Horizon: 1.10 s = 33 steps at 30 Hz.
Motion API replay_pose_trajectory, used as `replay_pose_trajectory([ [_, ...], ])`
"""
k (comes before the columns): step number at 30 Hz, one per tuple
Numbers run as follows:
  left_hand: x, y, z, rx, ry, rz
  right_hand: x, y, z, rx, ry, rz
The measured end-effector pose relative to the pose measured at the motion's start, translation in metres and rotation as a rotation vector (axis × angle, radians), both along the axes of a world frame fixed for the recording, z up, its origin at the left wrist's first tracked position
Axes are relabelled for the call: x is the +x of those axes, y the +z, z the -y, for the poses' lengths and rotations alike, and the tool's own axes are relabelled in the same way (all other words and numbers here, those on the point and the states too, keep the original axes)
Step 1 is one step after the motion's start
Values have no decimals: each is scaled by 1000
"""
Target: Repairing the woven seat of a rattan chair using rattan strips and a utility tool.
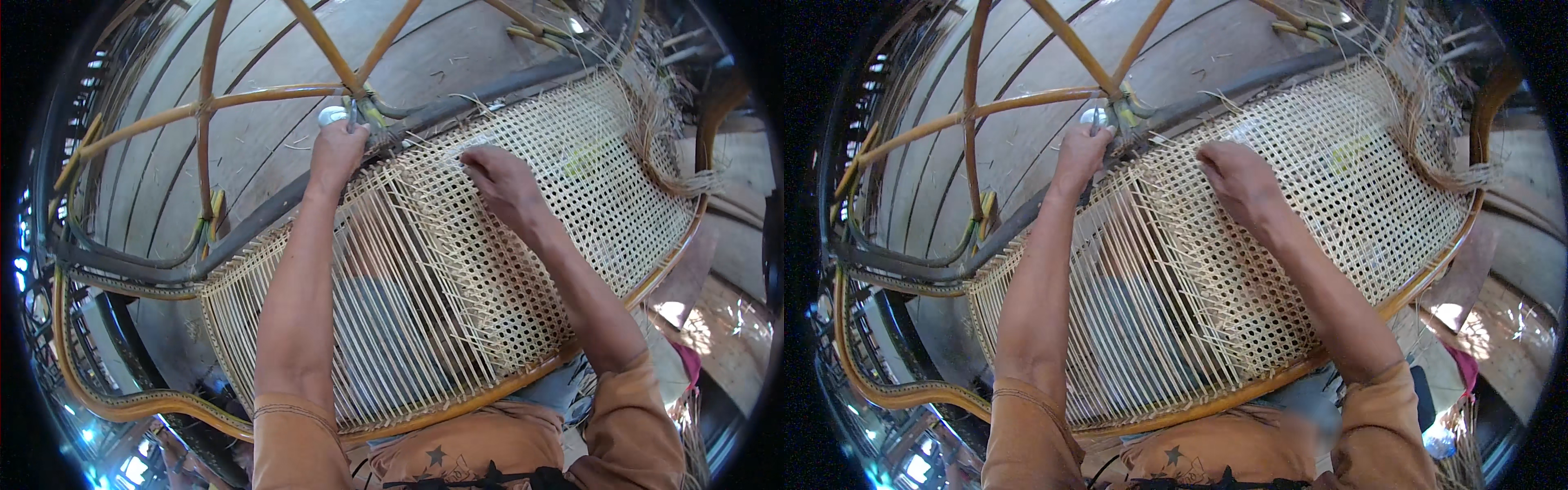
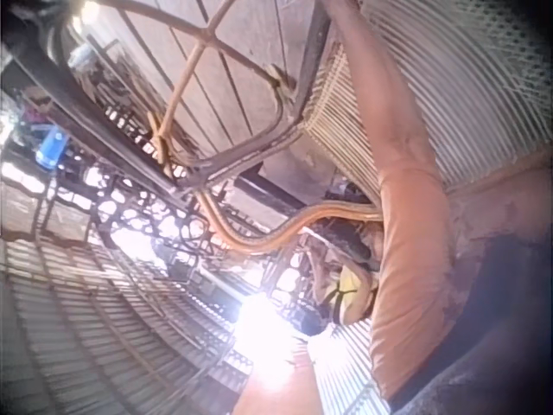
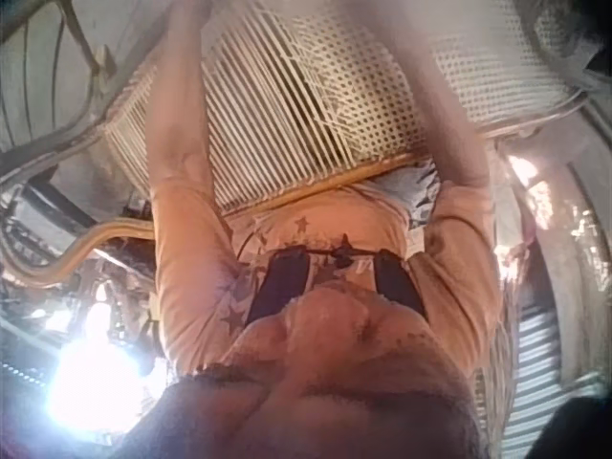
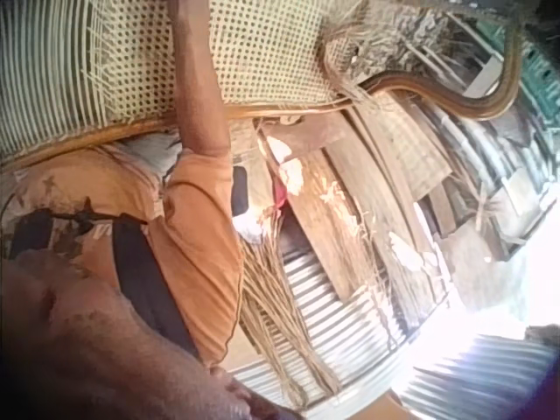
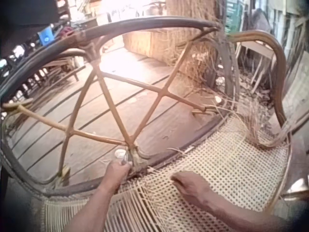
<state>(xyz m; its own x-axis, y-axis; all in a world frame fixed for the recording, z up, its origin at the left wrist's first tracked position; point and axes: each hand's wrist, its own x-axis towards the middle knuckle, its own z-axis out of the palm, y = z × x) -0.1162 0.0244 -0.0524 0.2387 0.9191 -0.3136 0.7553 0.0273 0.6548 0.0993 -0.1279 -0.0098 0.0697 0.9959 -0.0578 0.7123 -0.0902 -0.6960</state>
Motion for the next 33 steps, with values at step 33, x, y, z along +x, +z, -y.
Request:
replay_pose_trajectory([
  [33,4,16,4,-25,5,-169,-36,-52,-60,166,256,325],
])
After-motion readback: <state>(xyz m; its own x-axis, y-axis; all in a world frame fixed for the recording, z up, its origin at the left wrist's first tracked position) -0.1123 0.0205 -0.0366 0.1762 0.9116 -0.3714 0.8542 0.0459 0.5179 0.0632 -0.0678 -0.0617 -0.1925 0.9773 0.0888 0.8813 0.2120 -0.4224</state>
